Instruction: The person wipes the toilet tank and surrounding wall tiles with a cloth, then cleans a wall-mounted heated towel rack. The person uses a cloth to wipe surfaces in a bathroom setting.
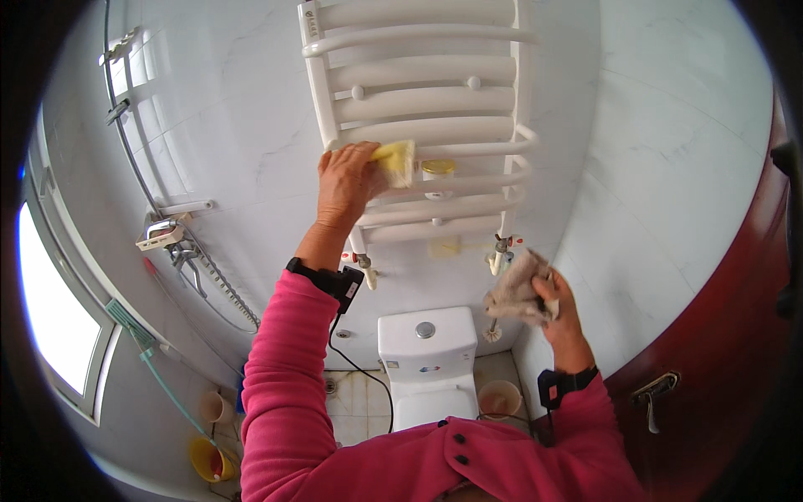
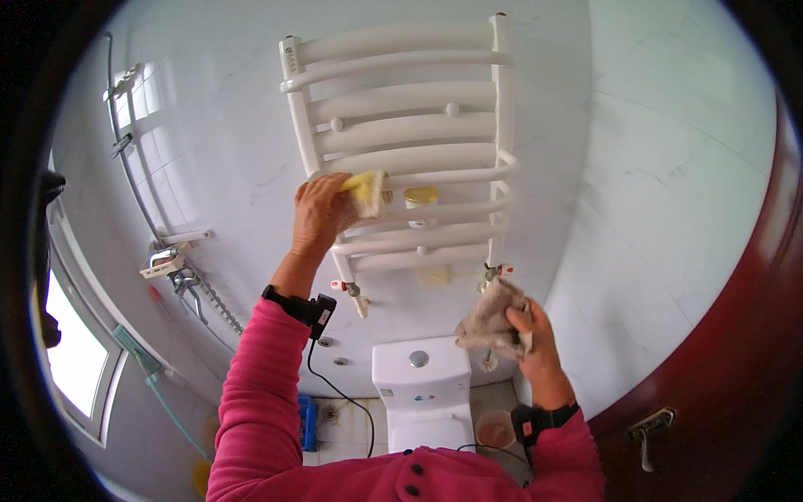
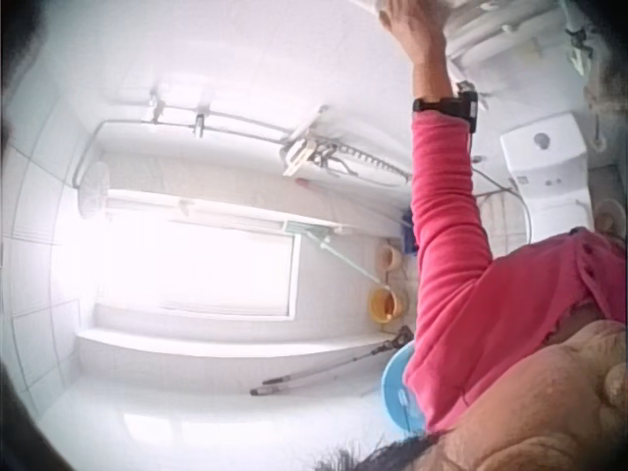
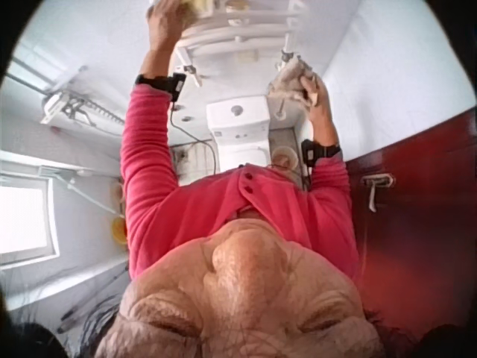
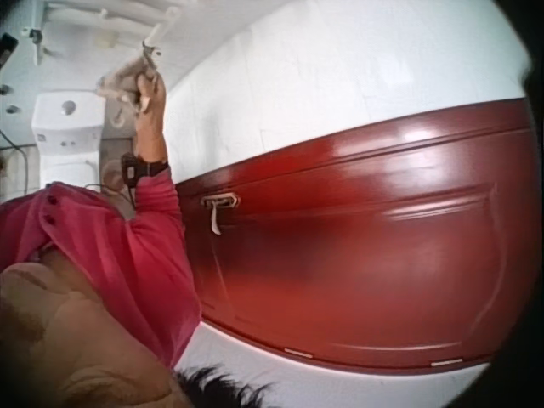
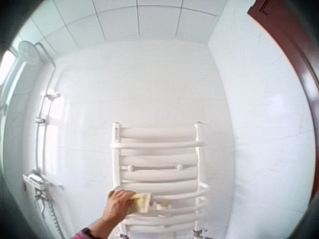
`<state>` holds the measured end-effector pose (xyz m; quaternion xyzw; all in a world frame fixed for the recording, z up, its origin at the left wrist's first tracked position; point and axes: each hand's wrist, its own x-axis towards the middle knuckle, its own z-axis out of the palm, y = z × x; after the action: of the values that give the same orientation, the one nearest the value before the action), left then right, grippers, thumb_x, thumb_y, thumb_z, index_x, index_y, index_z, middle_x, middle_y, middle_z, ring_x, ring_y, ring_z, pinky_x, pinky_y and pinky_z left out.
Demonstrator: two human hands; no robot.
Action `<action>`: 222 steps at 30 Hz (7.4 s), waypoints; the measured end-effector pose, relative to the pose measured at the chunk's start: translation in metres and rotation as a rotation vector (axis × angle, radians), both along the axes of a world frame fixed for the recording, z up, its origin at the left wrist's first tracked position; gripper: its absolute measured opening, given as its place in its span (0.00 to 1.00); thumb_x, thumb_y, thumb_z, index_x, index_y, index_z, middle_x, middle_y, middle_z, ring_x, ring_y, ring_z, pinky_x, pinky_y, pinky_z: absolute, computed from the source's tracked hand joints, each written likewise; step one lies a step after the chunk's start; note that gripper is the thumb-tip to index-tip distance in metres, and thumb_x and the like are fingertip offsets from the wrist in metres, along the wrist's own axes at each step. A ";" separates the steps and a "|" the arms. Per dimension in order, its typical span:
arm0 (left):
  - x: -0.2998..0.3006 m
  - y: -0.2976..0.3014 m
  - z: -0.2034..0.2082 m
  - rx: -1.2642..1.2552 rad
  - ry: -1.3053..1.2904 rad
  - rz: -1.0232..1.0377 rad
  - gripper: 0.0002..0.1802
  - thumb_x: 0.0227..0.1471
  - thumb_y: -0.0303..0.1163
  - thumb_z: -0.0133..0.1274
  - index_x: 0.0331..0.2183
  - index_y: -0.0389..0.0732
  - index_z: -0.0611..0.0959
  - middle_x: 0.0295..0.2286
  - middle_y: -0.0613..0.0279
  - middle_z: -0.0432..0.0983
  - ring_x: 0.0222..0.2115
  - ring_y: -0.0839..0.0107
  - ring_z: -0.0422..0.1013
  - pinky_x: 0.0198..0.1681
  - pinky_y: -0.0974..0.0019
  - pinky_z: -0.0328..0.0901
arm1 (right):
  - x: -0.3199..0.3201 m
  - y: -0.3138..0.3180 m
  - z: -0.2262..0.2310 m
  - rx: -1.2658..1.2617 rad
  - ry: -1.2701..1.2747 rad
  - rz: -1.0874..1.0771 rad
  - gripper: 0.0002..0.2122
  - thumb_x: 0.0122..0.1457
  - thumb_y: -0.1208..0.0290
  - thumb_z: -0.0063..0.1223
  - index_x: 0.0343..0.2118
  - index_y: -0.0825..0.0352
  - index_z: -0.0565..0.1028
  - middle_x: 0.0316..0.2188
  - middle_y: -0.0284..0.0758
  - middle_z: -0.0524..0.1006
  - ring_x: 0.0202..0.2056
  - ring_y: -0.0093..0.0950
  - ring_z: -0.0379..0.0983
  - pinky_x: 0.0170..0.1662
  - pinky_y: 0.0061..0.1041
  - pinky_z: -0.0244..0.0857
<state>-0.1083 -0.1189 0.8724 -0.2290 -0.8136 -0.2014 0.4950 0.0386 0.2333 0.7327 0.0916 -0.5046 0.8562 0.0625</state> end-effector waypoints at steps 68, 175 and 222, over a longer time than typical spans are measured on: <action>0.240 -0.158 -0.457 1.042 -0.903 -0.034 0.10 0.58 0.28 0.47 0.37 0.33 0.79 0.26 0.62 0.77 0.28 0.76 0.69 0.32 0.67 0.66 | -0.269 -0.048 0.222 2.129 0.295 -0.682 0.13 0.55 0.72 0.52 0.44 0.58 0.79 0.40 0.44 0.79 0.41 0.47 0.76 0.45 0.38 0.70; -0.090 -0.089 0.091 0.157 -0.365 0.196 0.24 0.45 0.48 0.63 0.38 0.39 0.80 0.34 0.50 0.81 0.38 0.51 0.76 0.44 0.53 0.70 | -0.267 -0.216 0.219 1.548 0.981 -0.840 0.10 0.61 0.74 0.43 0.43 0.64 0.73 0.41 0.44 0.75 0.39 0.46 0.75 0.42 0.43 0.69; -0.087 -0.089 0.085 0.227 -0.396 0.122 0.23 0.48 0.48 0.60 0.37 0.39 0.78 0.34 0.48 0.80 0.38 0.48 0.75 0.44 0.51 0.68 | -0.255 -0.119 0.266 1.226 0.795 -1.224 0.17 0.53 0.80 0.48 0.47 0.61 0.77 0.42 0.46 0.75 0.44 0.46 0.74 0.49 0.41 0.68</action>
<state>-0.1949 -0.2080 0.9569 -0.0781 -0.8793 -0.3023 0.3597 -0.2165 0.1141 0.9990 0.1128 -0.7680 0.1675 0.6078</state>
